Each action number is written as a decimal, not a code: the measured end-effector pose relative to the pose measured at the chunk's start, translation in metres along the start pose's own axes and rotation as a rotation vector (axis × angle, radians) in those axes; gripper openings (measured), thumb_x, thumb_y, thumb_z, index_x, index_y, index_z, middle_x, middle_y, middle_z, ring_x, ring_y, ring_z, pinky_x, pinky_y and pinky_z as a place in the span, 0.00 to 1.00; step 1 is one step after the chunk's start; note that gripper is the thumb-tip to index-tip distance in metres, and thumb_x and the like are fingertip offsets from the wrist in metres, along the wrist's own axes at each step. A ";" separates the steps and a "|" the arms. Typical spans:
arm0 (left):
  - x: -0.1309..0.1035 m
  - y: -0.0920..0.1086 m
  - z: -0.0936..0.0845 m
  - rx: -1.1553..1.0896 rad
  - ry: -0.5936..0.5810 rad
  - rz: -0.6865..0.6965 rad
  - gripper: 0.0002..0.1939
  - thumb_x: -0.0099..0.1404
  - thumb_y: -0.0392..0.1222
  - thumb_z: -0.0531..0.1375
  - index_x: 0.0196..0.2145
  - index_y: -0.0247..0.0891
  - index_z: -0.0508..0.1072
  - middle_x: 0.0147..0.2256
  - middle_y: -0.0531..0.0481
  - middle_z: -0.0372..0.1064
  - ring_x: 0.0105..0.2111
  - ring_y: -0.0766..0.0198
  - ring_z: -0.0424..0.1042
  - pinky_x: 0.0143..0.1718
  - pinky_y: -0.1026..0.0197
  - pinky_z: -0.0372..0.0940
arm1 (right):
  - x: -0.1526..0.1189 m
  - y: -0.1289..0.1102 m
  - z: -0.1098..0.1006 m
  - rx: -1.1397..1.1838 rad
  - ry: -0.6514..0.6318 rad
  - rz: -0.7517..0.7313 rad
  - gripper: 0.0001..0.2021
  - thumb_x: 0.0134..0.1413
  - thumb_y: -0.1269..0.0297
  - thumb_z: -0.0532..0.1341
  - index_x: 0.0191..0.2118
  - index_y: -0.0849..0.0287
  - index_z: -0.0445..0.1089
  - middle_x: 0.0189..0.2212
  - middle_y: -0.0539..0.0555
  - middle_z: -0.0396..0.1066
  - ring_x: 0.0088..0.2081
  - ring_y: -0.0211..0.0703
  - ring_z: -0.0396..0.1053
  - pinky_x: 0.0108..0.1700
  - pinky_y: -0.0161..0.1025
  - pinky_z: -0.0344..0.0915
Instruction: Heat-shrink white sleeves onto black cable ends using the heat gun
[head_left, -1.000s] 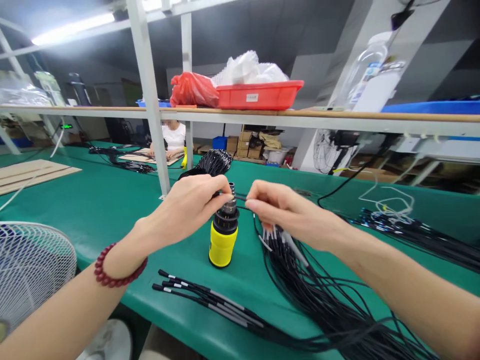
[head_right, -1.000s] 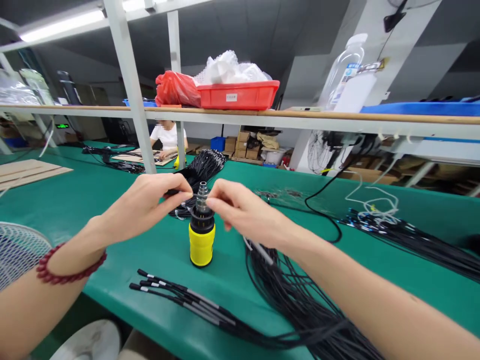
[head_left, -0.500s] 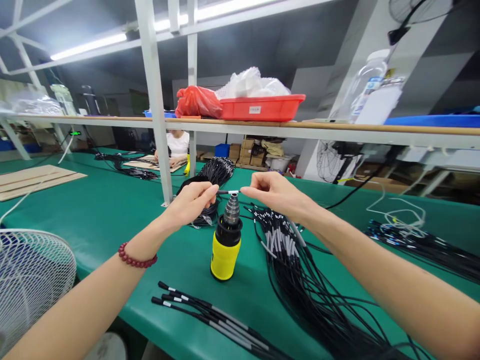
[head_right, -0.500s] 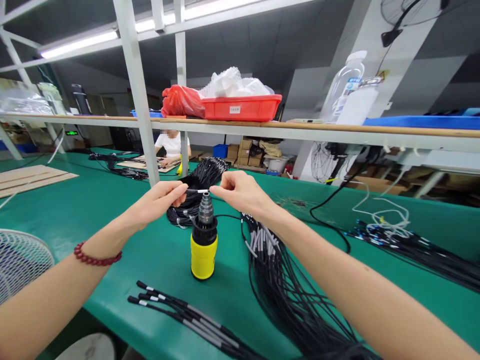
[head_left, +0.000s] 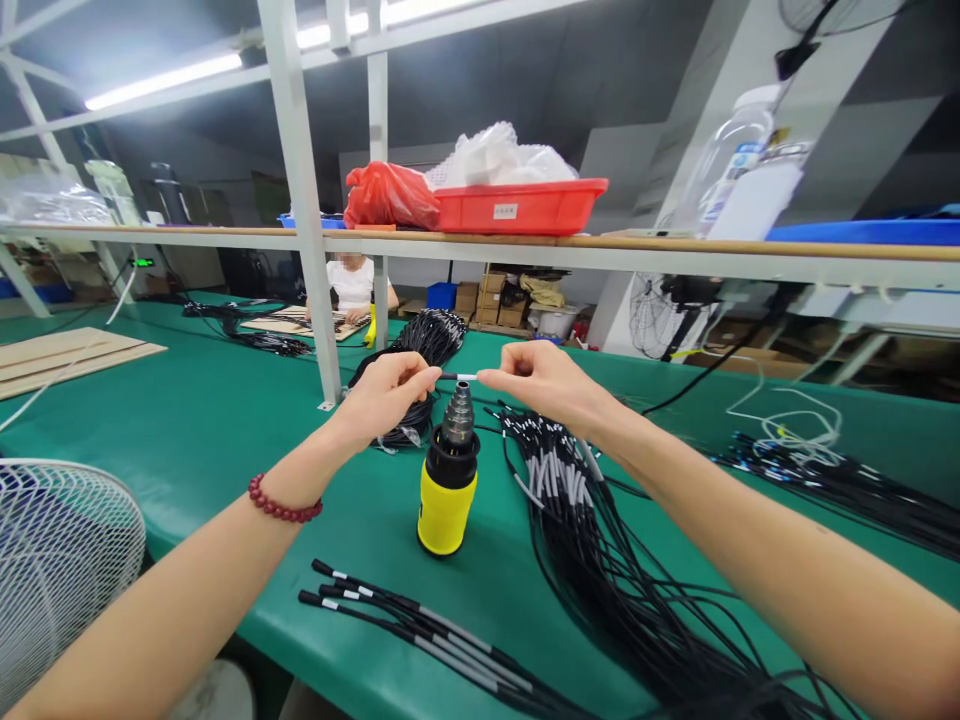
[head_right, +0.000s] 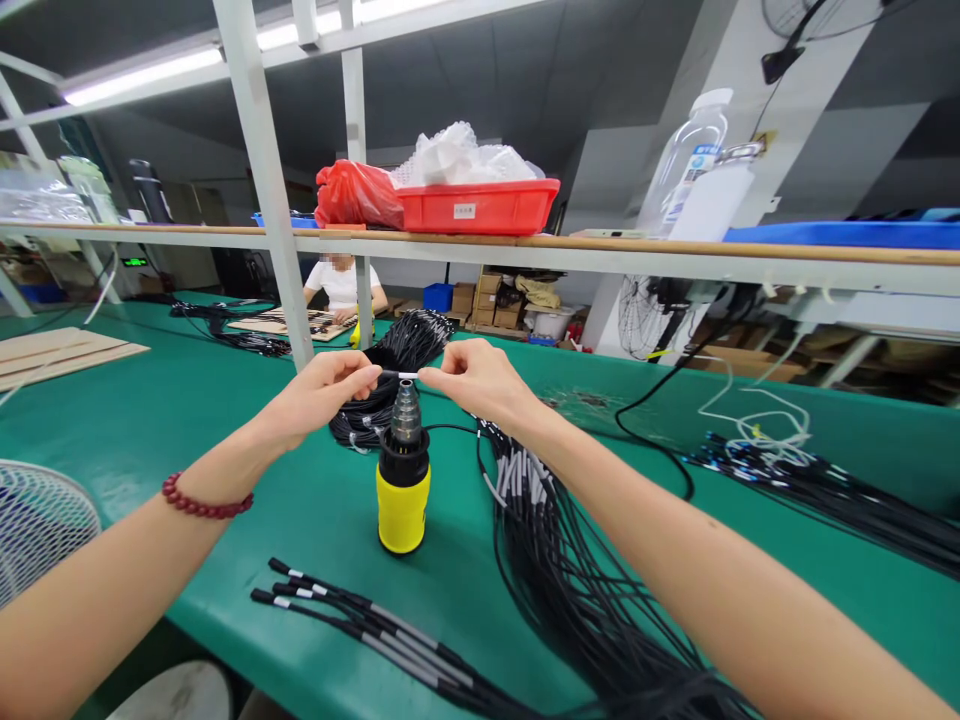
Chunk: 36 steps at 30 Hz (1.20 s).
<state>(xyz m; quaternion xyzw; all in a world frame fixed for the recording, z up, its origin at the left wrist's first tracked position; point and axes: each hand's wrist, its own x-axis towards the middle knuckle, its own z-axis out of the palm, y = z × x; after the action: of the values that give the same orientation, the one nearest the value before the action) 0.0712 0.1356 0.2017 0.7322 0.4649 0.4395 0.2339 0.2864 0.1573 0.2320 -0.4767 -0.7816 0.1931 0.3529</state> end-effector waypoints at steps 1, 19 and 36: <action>0.000 0.000 0.000 0.006 0.003 -0.002 0.15 0.68 0.50 0.56 0.27 0.39 0.67 0.26 0.54 0.65 0.28 0.66 0.62 0.32 0.61 0.56 | -0.001 -0.001 0.000 -0.001 0.000 0.002 0.19 0.50 0.57 0.64 0.19 0.57 0.56 0.16 0.43 0.52 0.22 0.33 0.48 0.25 0.37 0.44; 0.001 0.002 -0.003 -0.073 -0.013 -0.063 0.28 0.70 0.62 0.49 0.25 0.37 0.71 0.26 0.49 0.69 0.28 0.64 0.66 0.32 0.60 0.60 | -0.013 -0.004 -0.009 0.087 -0.123 -0.088 0.16 0.49 0.50 0.61 0.25 0.59 0.68 0.18 0.47 0.61 0.23 0.36 0.56 0.26 0.36 0.50; 0.002 -0.003 0.001 -0.037 -0.043 -0.053 0.22 0.70 0.55 0.51 0.26 0.38 0.68 0.24 0.54 0.65 0.26 0.66 0.63 0.31 0.61 0.57 | -0.012 0.004 -0.011 0.012 -0.094 -0.096 0.19 0.52 0.48 0.61 0.26 0.61 0.73 0.19 0.47 0.60 0.24 0.36 0.54 0.27 0.37 0.48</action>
<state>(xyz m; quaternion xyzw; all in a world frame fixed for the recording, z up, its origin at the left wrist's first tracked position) 0.0706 0.1388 0.2001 0.7245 0.4705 0.4258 0.2690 0.3005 0.1486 0.2323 -0.4271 -0.8180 0.2028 0.3277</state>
